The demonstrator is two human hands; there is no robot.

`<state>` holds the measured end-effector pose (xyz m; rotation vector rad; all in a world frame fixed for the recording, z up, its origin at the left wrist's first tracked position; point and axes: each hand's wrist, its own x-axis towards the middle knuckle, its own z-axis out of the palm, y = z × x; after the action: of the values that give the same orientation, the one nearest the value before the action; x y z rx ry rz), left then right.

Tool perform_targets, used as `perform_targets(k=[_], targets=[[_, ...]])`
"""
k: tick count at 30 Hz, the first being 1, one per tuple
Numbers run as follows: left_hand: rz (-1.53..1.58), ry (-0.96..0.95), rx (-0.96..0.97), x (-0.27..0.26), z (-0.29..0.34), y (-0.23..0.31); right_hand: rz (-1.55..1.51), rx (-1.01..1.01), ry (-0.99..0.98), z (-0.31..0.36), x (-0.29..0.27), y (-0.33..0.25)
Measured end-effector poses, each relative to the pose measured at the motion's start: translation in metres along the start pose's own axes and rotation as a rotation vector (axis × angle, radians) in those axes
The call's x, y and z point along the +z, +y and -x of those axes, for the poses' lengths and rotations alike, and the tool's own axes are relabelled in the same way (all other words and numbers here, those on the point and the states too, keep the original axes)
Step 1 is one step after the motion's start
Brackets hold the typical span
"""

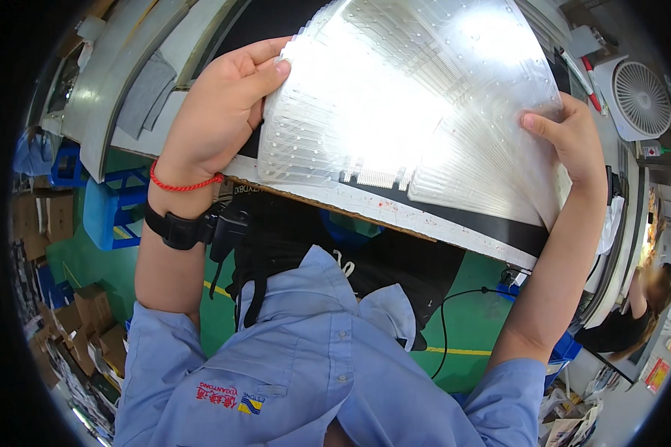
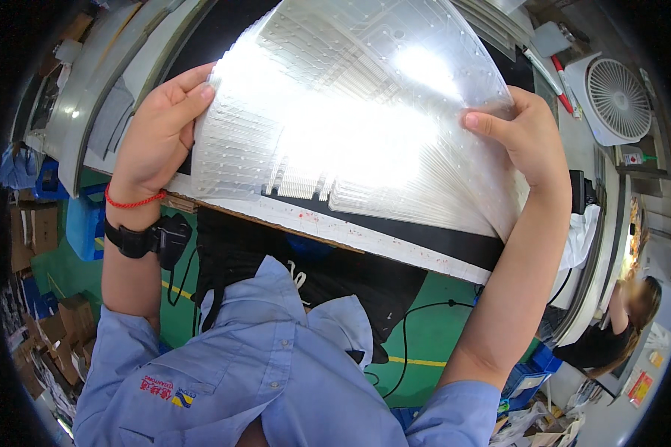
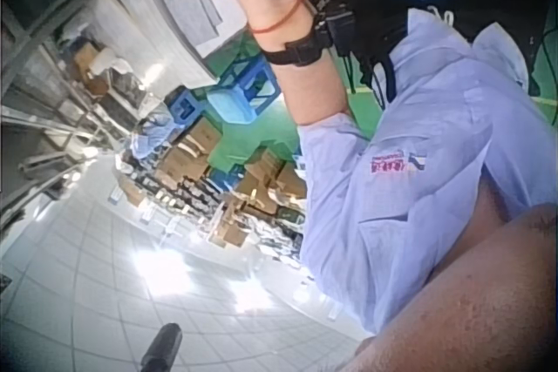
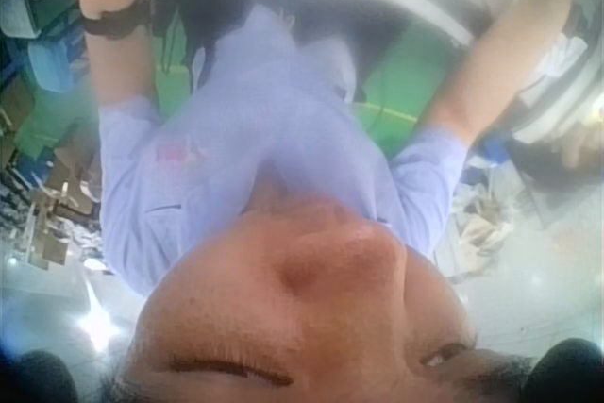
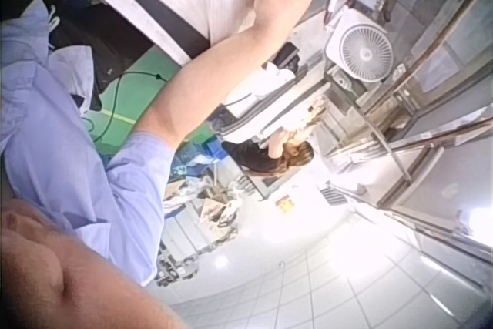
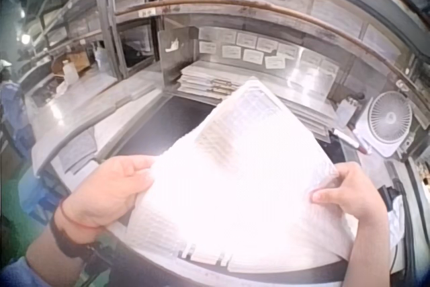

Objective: Wipe industrial sheets with a cloth and stack them.

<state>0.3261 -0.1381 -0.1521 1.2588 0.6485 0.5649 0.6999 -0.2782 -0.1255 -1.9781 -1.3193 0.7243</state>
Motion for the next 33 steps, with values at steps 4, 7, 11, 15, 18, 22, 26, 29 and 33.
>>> perform_targets(k=[4,7,11,15,18,22,26,29,33], targets=[[0.043,0.038,0.009,0.004,0.005,-0.001,0.038,0.014,0.005,0.0,-0.001,0.0],[0.029,0.0,0.004,0.004,0.006,0.0,0.029,0.002,-0.002,-0.001,-0.002,0.002],[0.014,0.027,-0.005,0.004,0.007,-0.001,0.039,0.014,0.015,-0.001,-0.002,0.001],[0.002,0.054,0.008,0.006,0.01,-0.003,0.034,0.012,0.019,-0.001,-0.002,0.002],[-0.028,0.04,0.001,0.007,0.01,-0.001,0.035,0.017,0.014,-0.001,-0.003,0.005],[-0.048,0.069,-0.009,0.009,0.015,0.0,0.041,0.003,0.027,0.0,-0.001,0.001],[-0.456,0.277,0.28,0.021,0.014,-0.006,0.067,0.025,0.034,0.001,0.0,-0.002],[-1.265,0.139,0.547,0.022,0.013,-0.004,0.076,0.028,0.029,0.001,0.0,-0.004],[-1.488,0.014,0.465,0.034,0.007,-0.008,0.091,0.058,0.03,0.001,-0.001,-0.004]])
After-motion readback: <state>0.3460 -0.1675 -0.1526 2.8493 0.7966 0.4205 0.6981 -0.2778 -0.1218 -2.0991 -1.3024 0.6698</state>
